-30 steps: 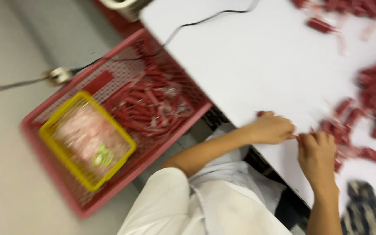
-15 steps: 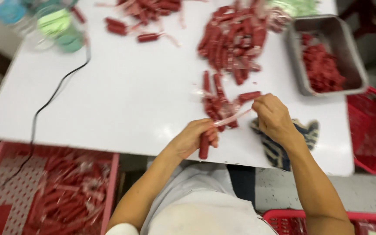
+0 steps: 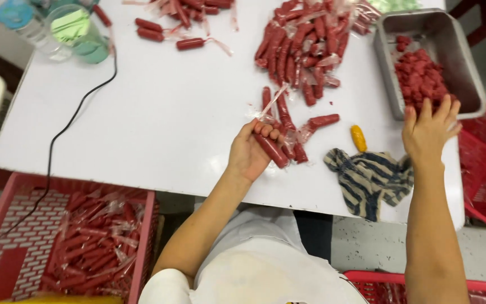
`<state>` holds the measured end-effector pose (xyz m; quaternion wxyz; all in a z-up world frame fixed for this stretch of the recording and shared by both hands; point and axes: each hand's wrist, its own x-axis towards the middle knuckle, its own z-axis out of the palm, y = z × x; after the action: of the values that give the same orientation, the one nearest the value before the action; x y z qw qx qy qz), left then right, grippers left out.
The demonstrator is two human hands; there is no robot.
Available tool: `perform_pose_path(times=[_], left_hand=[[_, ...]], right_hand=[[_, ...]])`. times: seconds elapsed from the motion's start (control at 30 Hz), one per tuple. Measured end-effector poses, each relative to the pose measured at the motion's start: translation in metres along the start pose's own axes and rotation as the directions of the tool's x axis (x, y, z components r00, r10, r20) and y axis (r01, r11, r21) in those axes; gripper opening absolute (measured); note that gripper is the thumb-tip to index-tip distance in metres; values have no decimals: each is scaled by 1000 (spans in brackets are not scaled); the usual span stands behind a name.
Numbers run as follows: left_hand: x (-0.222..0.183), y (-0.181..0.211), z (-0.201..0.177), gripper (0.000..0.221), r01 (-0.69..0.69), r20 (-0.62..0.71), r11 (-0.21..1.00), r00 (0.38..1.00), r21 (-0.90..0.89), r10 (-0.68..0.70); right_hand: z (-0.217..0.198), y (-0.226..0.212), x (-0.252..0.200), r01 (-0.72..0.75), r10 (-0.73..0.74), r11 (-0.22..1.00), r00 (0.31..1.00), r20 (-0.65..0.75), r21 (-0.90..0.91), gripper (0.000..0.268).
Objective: The person stands at a white table and ties links of raw sausage casing by hand. They repeatedly pick up sections of the linked sausage, twist the casing to separate them, and tie off the ends. The person places the finished sausage links into a red basket below the table.
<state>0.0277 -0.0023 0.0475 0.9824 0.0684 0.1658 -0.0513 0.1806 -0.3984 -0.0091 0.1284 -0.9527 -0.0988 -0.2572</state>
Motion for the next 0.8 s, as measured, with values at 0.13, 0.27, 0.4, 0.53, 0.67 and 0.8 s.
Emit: perform_pose_path(times=[0.13, 0.27, 0.4, 0.53, 0.67, 0.8], left_hand=[[-2, 7, -1, 29, -37, -26, 999, 999, -37, 36], [4, 9, -15, 26, -33, -57, 999, 998, -37, 31], [33, 7, -50, 20, -161, 3, 977, 987, 139, 162], [51, -5, -58, 17, -213, 44, 964, 977, 156, 209], [63, 1, -64, 16, -280, 10, 951, 960, 130, 281], [73, -8, -60, 18, -285, -8, 953, 958, 104, 287]], right_hand=[[12, -6, -38, -26, 23, 995, 999, -33, -101, 57], [0, -22, -53, 40, -63, 978, 992, -107, -205, 42], [15, -45, -64, 110, -123, 987, 986, -112, -116, 25], [51, -76, -73, 179, -134, 941, 977, 167, -287, 39], [17, -105, -66, 132, -128, 991, 976, 177, -15, 39], [-54, -181, -70, 22, -197, 819, 949, 244, 574, 46]])
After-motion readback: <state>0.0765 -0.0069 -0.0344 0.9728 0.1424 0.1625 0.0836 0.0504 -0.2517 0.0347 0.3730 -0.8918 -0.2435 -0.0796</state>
